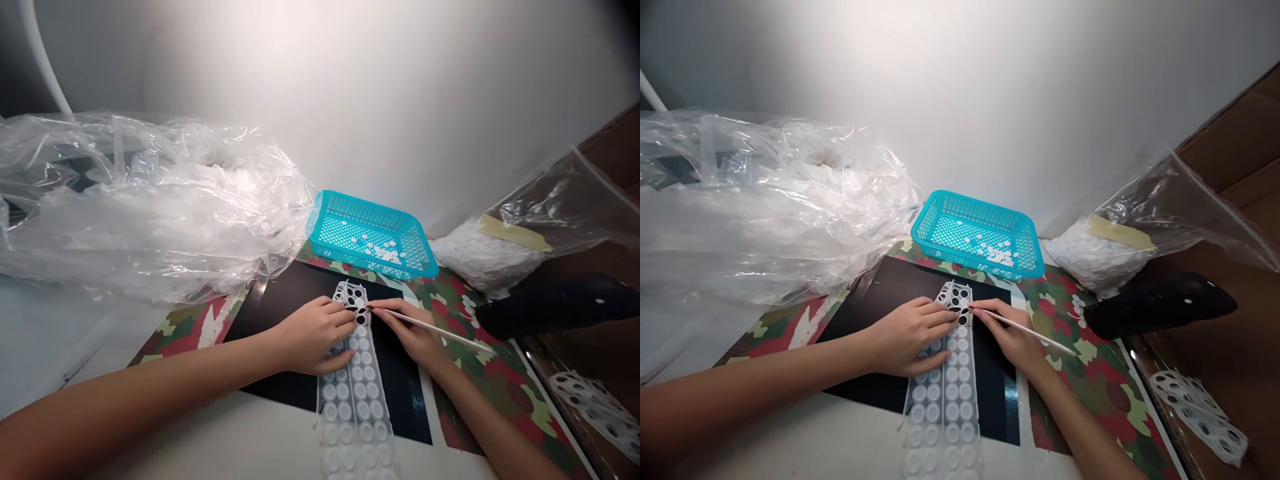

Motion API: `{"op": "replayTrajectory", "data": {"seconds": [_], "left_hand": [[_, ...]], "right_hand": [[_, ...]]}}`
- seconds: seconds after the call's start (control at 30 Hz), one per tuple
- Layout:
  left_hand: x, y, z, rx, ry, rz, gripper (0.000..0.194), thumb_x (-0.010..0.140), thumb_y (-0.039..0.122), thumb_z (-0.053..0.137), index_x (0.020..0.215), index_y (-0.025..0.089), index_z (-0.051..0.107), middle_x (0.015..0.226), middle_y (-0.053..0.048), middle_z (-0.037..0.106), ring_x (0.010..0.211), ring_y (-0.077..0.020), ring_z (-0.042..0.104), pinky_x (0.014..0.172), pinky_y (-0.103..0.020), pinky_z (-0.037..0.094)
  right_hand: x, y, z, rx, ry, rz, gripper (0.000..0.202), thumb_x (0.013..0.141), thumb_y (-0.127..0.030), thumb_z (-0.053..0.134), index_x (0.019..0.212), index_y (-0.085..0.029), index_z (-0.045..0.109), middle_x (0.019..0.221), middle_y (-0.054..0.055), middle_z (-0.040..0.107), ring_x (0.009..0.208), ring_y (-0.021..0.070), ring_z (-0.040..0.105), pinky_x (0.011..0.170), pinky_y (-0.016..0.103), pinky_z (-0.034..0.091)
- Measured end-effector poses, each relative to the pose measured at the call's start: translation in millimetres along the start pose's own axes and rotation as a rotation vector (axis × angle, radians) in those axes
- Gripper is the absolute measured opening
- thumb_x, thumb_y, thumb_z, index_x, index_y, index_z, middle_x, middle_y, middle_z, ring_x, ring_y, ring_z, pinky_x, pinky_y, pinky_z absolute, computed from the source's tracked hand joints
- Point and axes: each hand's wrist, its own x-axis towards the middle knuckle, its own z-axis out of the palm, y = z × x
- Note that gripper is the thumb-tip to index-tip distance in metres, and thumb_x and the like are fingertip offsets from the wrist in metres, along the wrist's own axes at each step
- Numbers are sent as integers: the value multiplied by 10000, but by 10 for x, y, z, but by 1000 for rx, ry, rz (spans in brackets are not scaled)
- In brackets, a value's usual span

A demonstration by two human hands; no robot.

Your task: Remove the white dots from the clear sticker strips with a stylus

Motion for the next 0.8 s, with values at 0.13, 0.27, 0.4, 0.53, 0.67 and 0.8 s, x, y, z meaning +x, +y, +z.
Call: {"op": "replayTrajectory", "data": {"seconds": [0.13,0.27,0.4,0.53,0.67,0.8], "left_hand": [[1,-8,14,-18,10,1,298,873,341,474,1062,139,585,1077,-117,642,1012,-241,580,881,-360,409],[-3,-15,26,-25,9,8,286,873,342,472,1042,143,588,1069,-114,641,997,-237,580,886,-358,402],[-4,-17,20,-27,2,4,306,870,342,472,1071,137,580,1069,-113,641,1001,-239,577,896,-361,395],[-7,-19,26,-31,-2,3,302,874,339,464,1070,142,583,1067,-113,642,1000,-240,575,901,-366,393],[-14,-21,34,-36,6,7,299,875,337,464,1072,146,583,1070,-111,639,1004,-241,572,906,-369,394],[-24,-21,24,-39,8,-11,345,878,353,462,1131,138,556,1113,-117,621,1029,-245,566,935,-376,388]], "right_hand": [[30,58,-28,109,65,133,161,877,-343,601,934,-230,700,920,43,734,835,205,696,746,321,575],[51,59,-34,287,136,173,167,847,-360,639,880,-210,704,872,49,730,792,193,708,743,308,604],[47,78,-15,415,200,220,162,829,-376,661,862,-222,703,873,33,724,814,188,711,769,312,615],[53,112,-85,511,325,196,125,829,-353,665,838,-229,683,871,25,720,826,187,708,770,331,616],[111,61,-315,359,553,107,97,822,-322,675,840,-226,676,859,14,720,789,189,705,779,357,598],[267,12,-536,-102,600,-31,122,843,-263,646,948,-219,690,968,39,719,933,245,681,863,415,548]]}}
